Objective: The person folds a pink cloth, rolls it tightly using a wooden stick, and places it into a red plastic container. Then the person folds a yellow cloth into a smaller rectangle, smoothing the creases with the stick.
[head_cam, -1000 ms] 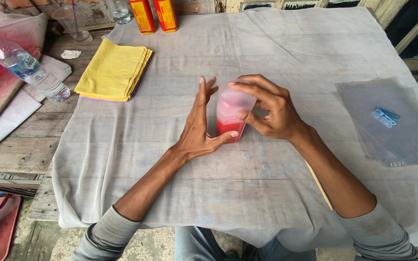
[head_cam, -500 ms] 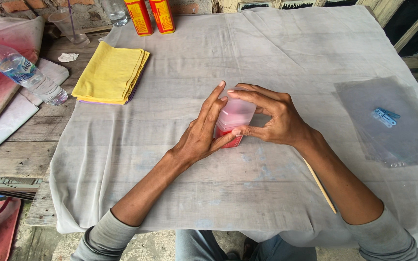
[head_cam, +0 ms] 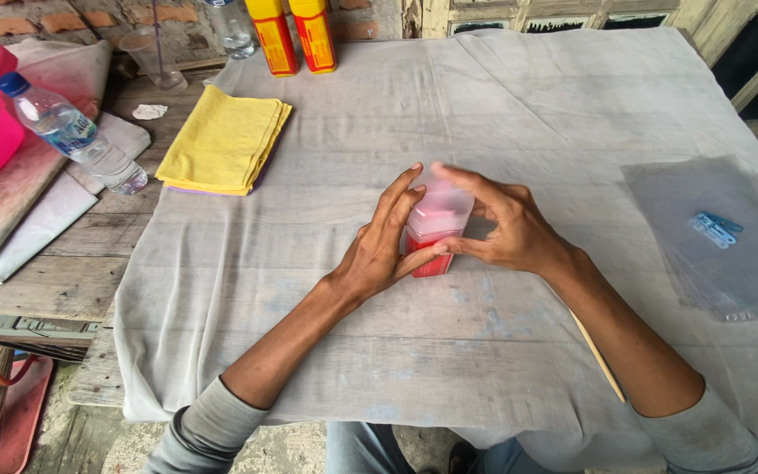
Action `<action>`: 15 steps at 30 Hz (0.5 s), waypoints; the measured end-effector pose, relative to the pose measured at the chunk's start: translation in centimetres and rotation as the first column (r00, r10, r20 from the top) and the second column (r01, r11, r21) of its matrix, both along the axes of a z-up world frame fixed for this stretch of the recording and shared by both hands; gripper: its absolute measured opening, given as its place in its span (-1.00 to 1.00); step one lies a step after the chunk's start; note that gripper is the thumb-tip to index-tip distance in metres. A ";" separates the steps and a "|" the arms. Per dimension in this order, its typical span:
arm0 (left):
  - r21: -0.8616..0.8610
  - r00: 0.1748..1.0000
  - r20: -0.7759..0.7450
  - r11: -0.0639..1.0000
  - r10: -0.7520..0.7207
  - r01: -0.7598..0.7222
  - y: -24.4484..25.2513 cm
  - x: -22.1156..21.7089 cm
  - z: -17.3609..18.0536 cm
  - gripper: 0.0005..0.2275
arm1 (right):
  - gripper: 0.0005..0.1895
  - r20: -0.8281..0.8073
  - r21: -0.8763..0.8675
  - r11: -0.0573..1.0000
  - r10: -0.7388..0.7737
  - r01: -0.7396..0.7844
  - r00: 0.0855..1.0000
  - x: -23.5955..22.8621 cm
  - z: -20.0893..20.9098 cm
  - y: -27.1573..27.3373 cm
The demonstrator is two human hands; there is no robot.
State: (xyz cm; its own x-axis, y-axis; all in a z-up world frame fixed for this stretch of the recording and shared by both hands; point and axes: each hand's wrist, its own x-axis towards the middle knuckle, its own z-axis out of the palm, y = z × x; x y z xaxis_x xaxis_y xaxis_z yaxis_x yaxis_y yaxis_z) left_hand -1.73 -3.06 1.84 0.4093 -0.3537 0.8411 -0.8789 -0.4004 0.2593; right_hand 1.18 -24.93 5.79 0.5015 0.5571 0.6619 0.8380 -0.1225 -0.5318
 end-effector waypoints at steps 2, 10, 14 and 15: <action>-0.087 1.000 -0.029 0.996 -0.003 0.001 -0.3 0.1 0.0 -0.35 | 0.23 -0.277 0.019 0.999 0.051 -0.048 0.960 0.4 -1.7 0.0; -0.205 0.969 -0.234 0.978 -0.073 0.024 -0.2 1.6 -4.6 -0.08 | -0.22 -0.250 -0.204 0.952 -0.276 0.228 0.928 2.1 -10.9 0.1; -0.207 0.921 -0.388 0.976 -0.023 -0.063 1.6 2.1 -4.0 -0.32 | -0.26 -0.154 -0.163 0.931 -0.351 0.327 0.924 4.6 -6.0 1.2; -0.211 0.923 -0.385 0.975 -0.020 -0.067 1.7 2.3 -4.3 -0.32 | -0.26 -0.149 -0.165 0.932 -0.347 0.323 0.926 7.0 -5.0 1.4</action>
State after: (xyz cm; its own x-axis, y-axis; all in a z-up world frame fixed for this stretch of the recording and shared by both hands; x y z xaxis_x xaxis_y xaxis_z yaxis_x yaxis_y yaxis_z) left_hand 0.59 -1.40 -2.47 0.7204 -0.1676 0.6730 -0.6859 -0.3162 0.6554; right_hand 8.18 -23.48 0.81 0.7740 0.4145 0.4786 0.6320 -0.4606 -0.6232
